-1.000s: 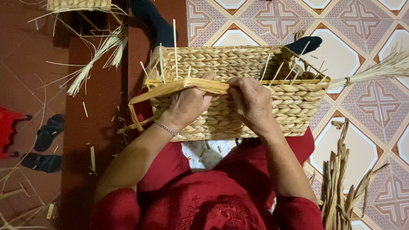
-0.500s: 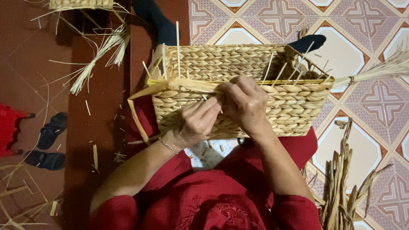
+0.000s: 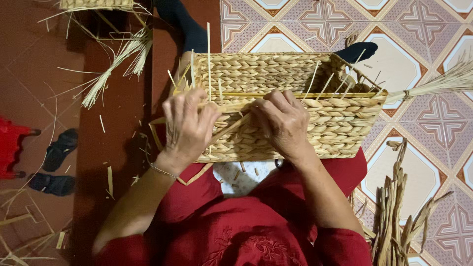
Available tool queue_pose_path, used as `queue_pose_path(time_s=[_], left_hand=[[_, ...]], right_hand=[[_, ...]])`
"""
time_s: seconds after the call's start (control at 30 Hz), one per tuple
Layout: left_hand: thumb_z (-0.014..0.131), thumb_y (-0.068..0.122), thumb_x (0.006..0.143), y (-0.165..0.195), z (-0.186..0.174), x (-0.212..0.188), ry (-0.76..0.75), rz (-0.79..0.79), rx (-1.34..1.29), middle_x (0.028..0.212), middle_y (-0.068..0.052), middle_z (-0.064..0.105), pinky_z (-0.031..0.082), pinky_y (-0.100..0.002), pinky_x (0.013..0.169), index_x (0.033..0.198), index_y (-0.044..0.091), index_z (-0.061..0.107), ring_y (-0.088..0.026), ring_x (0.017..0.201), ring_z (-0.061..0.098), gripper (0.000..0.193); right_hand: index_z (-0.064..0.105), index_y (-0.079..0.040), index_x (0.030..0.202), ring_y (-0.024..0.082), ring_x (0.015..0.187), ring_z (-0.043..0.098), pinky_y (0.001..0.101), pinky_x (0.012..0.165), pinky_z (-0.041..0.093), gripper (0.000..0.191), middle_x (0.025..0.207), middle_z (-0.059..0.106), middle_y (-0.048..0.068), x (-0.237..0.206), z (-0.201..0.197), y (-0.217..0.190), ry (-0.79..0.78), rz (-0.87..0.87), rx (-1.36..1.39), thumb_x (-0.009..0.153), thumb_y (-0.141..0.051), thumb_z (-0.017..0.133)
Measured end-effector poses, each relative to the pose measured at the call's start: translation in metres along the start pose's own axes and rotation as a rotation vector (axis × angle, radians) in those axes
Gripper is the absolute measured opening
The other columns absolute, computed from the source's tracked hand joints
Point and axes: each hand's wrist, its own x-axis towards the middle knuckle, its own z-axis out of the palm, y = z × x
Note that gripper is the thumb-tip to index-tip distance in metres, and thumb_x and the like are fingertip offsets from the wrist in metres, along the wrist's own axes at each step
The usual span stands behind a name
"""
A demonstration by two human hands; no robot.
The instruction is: The person weaves a rectangular basket using dried palm leaves, interlacing strips through vertical stakes and trimming excess with scissors. The basket is rotated and adjusted repeatedly to continue the weave along the sides.
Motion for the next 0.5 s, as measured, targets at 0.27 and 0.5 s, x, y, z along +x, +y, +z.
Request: queue_pose_path(time_s=[0.27, 0.5], left_hand=[[0.074, 0.001, 0.1, 0.034, 0.005, -0.022, 0.031, 0.123, -0.296, 0.089, -0.013, 0.066, 0.056, -0.025, 0.059, 0.097, -0.002, 0.069, -0.022, 0.082, 0.066, 0.007], [0.068, -0.003, 0.103, 0.072, 0.008, -0.018, -0.002, 0.193, -0.57, 0.099, -0.016, 0.069, 0.064, -0.027, 0.07, 0.112, -0.004, 0.065, -0.024, 0.092, 0.07, 0.01]], right_hand=[[0.074, -0.005, 0.101, 0.022, 0.076, 0.056, 0.0344, 0.065, 0.046, 0.02, 0.087, 0.065, 0.006, -0.005, 0.004, 0.007, 0.033, 0.021, 0.059, 0.084, -0.004, 0.084], [0.073, -0.002, 0.1, 0.026, 0.077, 0.056, 0.0364, 0.068, 0.047, 0.021, 0.087, 0.065, 0.009, -0.005, 0.002, 0.005, 0.037, 0.058, 0.082, 0.081, 0.002, 0.081]])
